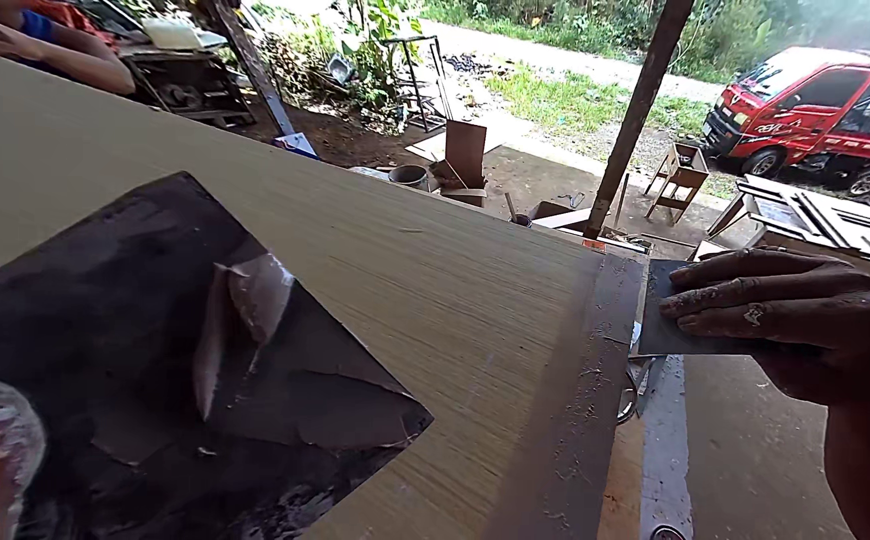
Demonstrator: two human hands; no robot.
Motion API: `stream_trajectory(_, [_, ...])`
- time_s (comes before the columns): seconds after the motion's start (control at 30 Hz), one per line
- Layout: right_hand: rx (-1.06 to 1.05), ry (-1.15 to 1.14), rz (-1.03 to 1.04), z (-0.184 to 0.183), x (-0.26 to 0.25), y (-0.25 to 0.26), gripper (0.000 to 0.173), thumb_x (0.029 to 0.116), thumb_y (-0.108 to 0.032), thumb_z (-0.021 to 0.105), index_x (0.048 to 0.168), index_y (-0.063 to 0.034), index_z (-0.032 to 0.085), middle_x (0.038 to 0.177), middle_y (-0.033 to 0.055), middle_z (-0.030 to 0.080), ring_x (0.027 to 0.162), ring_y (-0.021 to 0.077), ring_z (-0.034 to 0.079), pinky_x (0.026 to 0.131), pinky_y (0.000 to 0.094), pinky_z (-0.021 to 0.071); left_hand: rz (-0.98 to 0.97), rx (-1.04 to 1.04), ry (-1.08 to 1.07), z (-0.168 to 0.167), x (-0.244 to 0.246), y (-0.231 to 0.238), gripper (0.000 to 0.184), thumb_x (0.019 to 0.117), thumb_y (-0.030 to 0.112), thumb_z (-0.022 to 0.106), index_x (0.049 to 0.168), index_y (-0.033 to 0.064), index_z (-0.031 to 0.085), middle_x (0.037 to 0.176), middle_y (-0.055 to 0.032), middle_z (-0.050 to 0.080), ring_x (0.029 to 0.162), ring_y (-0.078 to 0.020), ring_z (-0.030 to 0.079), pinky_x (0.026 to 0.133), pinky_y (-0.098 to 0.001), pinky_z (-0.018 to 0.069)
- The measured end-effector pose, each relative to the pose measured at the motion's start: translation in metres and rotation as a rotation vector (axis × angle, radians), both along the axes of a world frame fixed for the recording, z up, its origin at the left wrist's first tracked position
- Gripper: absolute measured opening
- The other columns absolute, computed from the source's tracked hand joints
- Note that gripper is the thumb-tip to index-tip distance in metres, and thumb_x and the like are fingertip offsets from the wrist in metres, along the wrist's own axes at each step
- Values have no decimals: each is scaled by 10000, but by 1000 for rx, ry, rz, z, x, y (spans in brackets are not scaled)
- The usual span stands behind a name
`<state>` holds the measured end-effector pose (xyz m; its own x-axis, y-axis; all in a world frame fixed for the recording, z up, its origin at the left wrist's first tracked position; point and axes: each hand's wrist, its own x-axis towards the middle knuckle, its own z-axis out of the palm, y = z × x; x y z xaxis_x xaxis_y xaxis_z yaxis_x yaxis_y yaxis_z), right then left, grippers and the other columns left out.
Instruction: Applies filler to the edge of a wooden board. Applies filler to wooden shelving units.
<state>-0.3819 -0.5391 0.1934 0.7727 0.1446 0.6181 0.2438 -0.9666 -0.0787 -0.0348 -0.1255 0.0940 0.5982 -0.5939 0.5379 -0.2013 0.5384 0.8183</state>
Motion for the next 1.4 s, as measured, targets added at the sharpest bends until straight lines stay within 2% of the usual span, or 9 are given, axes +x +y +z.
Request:
stream_trajectory(0.3, [-19, -59, 16, -2, 37, 4, 268, 929, -55, 540, 1044, -97, 779, 1174, 55, 755, 1225, 245, 658, 1155, 537, 433, 6, -31, -30, 1, 8, -12, 254, 1017, 212, 588, 1180, 27, 648, 1121, -69, 695, 1081, -166, 656, 1004, -367, 516])
stream_trajectory(0.4, [-42, -26, 23, -3, 44, 5, 296, 912, -44, 534, 1060, -105, 783, 1192, 52, 750, 1227, 238, 656, 1123, 498, 469, 202, 51, -85, 20, 4, -28, 218, 1062, 141, 453, 1209, 125, 614, 1148, 83, 653, 1122, -22, 598, 1017, -233, 468])
stream_trajectory(0.5, [-53, 3, 22, -4, 42, 5, 305, 902, -39, 533, 1063, -98, 785, 1197, 60, 748, 1233, 244, 651, 1094, 459, 502, 105, -11, -24, 3, 5, -16, 236, 1047, 199, 523, 1173, 44, 650, 1103, -40, 693, 1073, -137, 655, 986, -334, 523])
stream_trajectory(0.8, [-20, -3, -41, 5, -3, 6, 262, 947, -70, 532, 1001, -106, 787, 1152, 54, 761, 1212, 260, 662, 1094, 469, 508, -8, -40, -21, -8, 8, -6, 192, 1022, 198, 579, 1118, 52, 658, 1031, -25, 693, 990, -121, 661, 936, -315, 535])
stream_trajectory(0.9, [-16, -57, -42, 3, 3, 22, 243, 961, -81, 544, 1022, -113, 777, 1174, 47, 756, 1238, 254, 646, 1105, 459, 497, 49, -37, -106, 30, -10, -31, 179, 1035, 133, 545, 1182, 106, 643, 1118, 42, 672, 1077, -59, 622, 978, -245, 495])
stream_trajectory(1.1, [-67, -33, 5, -6, 33, 48, 289, 956, -61, 526, 1074, -132, 781, 1207, 34, 750, 1256, 225, 638, 1130, 480, 462, 350, 70, -254, 91, -42, -72, 269, 997, 14, 493, 1032, 228, 652, 994, 206, 632, 995, 89, 574, 908, -113, 451])
stream_trajectory(1.23, [-52, -10, -9, -8, 25, 48, 288, 943, -56, 533, 1074, -128, 780, 1202, 32, 753, 1249, 229, 643, 1120, 470, 477, 302, 84, -200, 65, -24, -57, 205, 1049, 110, 495, 1123, 241, 634, 1059, 193, 635, 1034, 82, 575, 933, -129, 454])
stream_trajectory(1.33, [-13, 11, -26, -7, 5, 46, 281, 963, -71, 520, 1068, -123, 775, 1201, 38, 754, 1246, 249, 648, 1110, 483, 493, 167, -79, -143, 10, 8, -34, 188, 1033, 134, 550, 1174, 69, 657, 1106, 7, 690, 1047, -76, 647, 940, -268, 529])
stream_trajectory(1.4, [-6, 36, -66, -7, -9, 44, 291, 979, -110, 502, 1072, -154, 773, 1187, 11, 758, 1225, 224, 660, 1111, 486, 486, 320, 50, -119, 15, 12, -35, 227, 1057, 158, 518, 1268, 155, 602, 1176, 104, 645, 1098, 7, 598, 987, -218, 481])
